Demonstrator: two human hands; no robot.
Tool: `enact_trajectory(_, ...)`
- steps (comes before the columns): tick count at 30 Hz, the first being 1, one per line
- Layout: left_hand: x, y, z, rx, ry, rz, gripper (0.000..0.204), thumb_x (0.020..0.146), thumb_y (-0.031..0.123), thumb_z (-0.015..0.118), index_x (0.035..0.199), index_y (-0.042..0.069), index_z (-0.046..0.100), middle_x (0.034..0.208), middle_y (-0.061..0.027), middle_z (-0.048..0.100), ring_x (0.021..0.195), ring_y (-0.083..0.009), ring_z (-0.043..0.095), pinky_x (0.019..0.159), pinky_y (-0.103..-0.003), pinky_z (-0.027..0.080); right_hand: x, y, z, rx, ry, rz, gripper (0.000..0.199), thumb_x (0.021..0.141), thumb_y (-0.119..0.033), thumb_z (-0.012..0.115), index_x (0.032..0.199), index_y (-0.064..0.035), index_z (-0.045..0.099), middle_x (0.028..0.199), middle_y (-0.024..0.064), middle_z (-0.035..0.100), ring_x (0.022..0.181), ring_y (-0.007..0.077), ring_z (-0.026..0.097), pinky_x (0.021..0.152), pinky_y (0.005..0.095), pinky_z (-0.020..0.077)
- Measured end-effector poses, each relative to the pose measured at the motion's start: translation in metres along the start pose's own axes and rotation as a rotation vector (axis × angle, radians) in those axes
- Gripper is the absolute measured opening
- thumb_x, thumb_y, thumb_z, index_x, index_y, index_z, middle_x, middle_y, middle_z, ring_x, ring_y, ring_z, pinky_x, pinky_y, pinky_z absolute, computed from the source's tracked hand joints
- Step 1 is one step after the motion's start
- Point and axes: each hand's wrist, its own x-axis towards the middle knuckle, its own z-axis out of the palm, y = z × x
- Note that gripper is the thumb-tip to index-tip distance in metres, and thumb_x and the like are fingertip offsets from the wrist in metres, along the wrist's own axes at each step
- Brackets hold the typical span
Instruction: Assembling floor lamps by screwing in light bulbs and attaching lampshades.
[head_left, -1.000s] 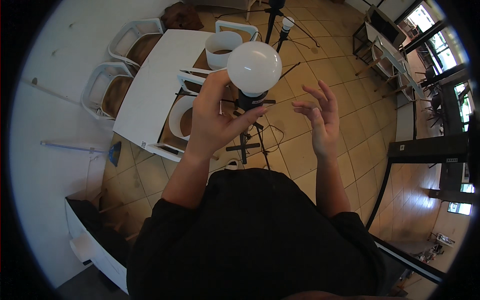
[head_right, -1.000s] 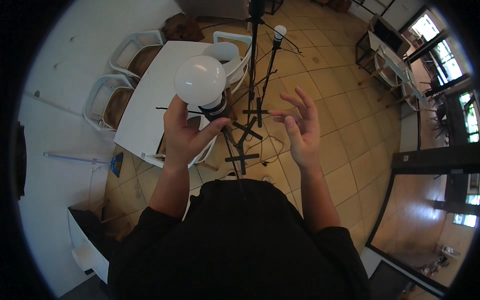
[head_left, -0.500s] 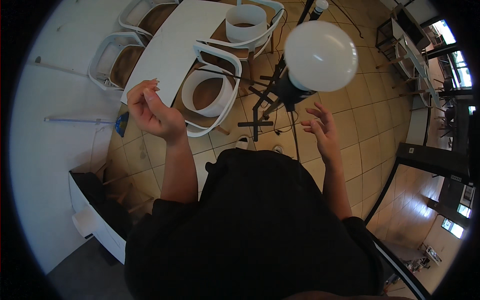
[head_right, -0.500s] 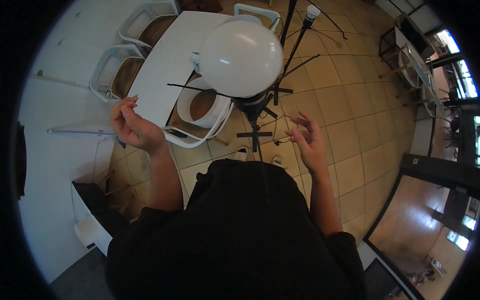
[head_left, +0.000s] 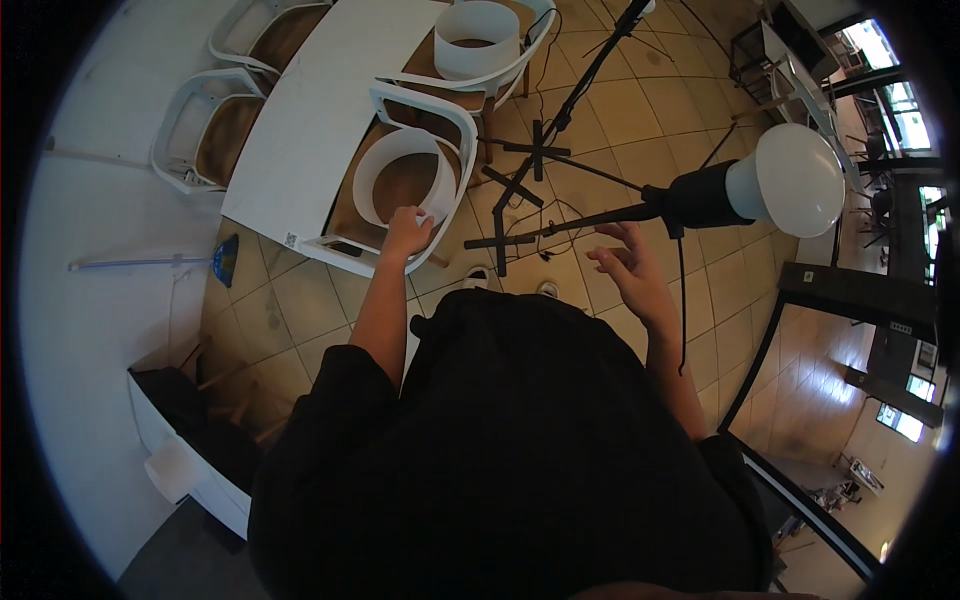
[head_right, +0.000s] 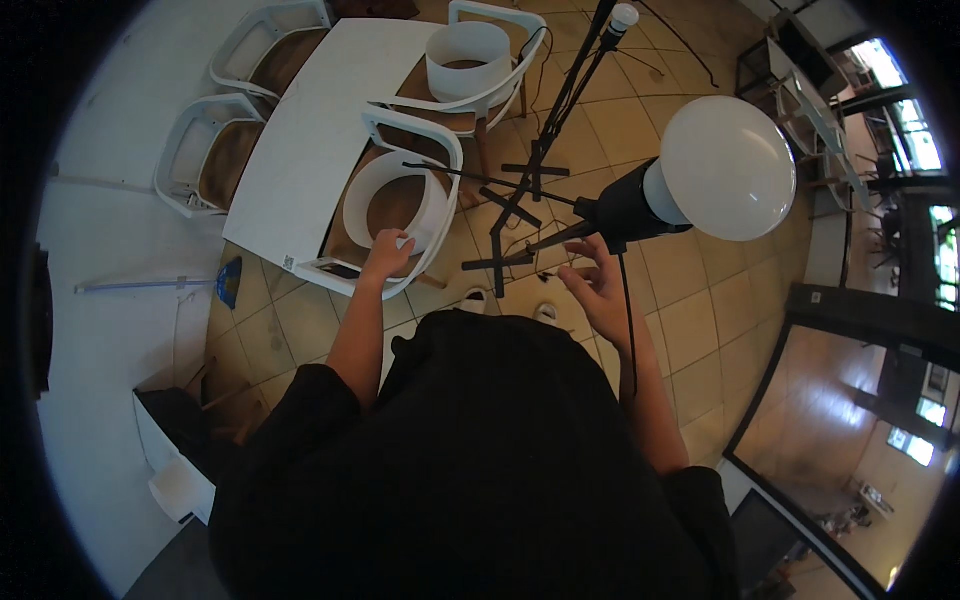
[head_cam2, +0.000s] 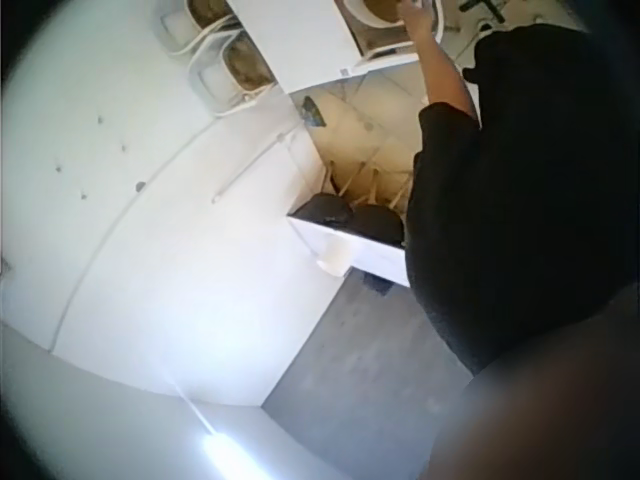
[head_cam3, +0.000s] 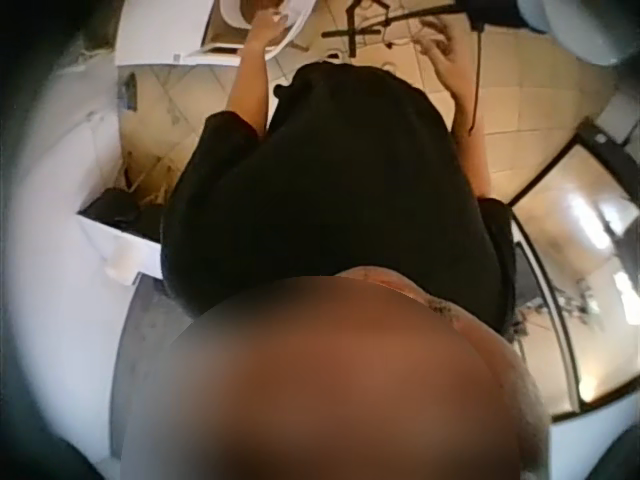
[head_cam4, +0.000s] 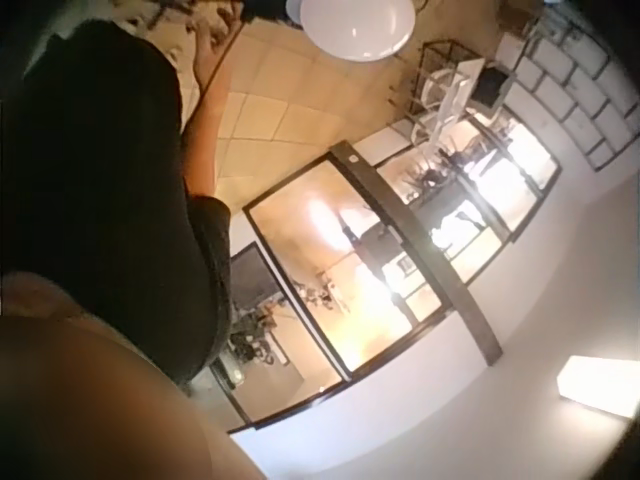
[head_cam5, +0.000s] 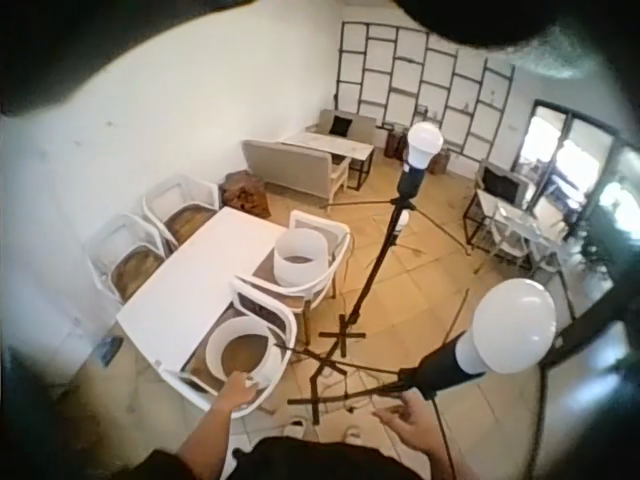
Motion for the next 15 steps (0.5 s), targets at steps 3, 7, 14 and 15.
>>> enact_trajectory(3,0.016,-0.015,0.025,0.075,-0.082,-0.124,0.037,0.087,0.032,0.065,0.109,0.004,0.065,0.138,-0.0245,0.044,0.128,-0.0407,0.043,0.104,-0.050,0.038,0.003,-0.001,0.005,0.009,0.031,0.006,0.047,0.096,-0.015,0.060,0.137,-0.0040,0.040,0.135,0.0145,0.052,0.105,0.0219,0.064,0.086,0.0317,0.0509)
enact_trajectory(7,0.042,-0.022,0.036,0.155,-0.105,-0.236,0.041,0.087,0.031,0.062,0.117,0.003,0.064,0.157,-0.0202,0.021,0.143,-0.0412,0.023,0.111,-0.055,0.031,0.001,-0.010,0.019,0.047,0.074,0.041,0.051,0.096,-0.015,0.060,0.141,-0.0049,0.037,0.136,0.0150,0.051,0.105,0.0218,0.064,0.085,0.0315,0.0508)
enact_trajectory(14,0.097,-0.048,0.056,0.211,-0.422,-0.370,0.042,0.087,0.027,0.058,0.123,0.006,0.062,0.149,-0.0178,0.041,0.139,-0.0349,0.036,0.110,-0.060,0.028,0.000,-0.009,0.034,0.049,0.139,0.103,0.057,0.096,-0.015,0.061,0.146,-0.0075,0.035,0.137,0.0151,0.050,0.105,0.0196,0.063,0.086,0.0306,0.0495)
enact_trajectory(15,0.098,-0.078,0.063,0.183,-0.442,-0.362,0.042,0.087,0.029,0.058,0.123,0.009,0.063,0.143,-0.0169,0.047,0.134,-0.0341,0.043,0.109,-0.059,0.031,0.001,-0.008,0.039,0.071,0.108,0.081,0.057,0.096,-0.015,0.061,0.146,-0.0077,0.035,0.137,0.0151,0.050,0.104,0.0194,0.063,0.086,0.0306,0.0493)
